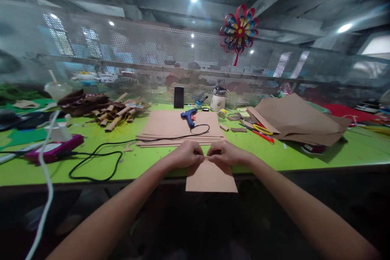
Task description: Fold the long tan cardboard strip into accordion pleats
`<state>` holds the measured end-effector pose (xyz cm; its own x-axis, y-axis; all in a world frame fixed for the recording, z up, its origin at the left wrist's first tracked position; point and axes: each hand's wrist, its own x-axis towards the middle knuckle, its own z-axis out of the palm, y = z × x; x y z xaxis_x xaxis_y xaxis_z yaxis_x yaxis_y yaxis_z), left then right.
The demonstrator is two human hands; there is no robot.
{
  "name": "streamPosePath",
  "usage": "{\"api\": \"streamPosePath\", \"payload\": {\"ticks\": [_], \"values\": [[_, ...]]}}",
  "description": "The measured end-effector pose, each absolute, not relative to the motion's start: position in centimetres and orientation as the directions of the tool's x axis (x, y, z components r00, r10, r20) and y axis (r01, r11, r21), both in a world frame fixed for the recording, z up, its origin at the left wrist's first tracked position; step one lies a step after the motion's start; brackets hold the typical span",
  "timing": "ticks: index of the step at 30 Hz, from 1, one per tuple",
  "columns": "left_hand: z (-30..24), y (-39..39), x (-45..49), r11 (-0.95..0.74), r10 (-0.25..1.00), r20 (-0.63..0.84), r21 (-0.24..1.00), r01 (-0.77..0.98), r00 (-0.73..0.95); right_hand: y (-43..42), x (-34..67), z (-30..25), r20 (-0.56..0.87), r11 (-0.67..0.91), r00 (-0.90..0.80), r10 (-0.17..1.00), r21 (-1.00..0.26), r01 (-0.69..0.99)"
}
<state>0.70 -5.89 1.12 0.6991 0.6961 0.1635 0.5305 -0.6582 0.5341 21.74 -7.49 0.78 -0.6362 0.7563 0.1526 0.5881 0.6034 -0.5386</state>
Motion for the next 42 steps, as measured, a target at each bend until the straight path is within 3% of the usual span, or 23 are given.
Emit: {"api": "streamPosePath", "payload": {"ticks": [7, 14, 21, 27, 42], "values": [[1.0, -6.0, 0.4, -0.645, 0.699, 0.146, 0.551, 0.529, 0.7, -8.8, 21.8, -0.3, 0.285, 0.63, -0.574, 0.768, -0.502, 0.593], [0.8, -6.0, 0.2, -0.702, 0.667, 0.182, 0.479, 0.527, 0.722, -9.0, 21.4, -1.2, 0.418, 0.727, -0.594, 0.687, -0.393, 0.564], [0.9, -5.8, 0.4, -0.795, 0.581, 0.204, 0.347, 0.497, 0.788, -8.9, 21.5, -1.4, 0.425, 0.742, -0.609, 0.67, -0.348, 0.574], [0.6, -6.3, 0.3, -0.836, 0.528, 0.259, 0.328, 0.44, 0.809, -8.9, 22.3, -1.2, 0.371, 0.756, -0.659, 0.654, -0.339, 0.56], [0.5, -6.8, 0.3, -0.887, 0.461, 0.294, 0.163, 0.431, 0.837, -9.4, 22.1, -1.5, 0.443, 0.785, -0.654, 0.613, -0.253, 0.565]]}}
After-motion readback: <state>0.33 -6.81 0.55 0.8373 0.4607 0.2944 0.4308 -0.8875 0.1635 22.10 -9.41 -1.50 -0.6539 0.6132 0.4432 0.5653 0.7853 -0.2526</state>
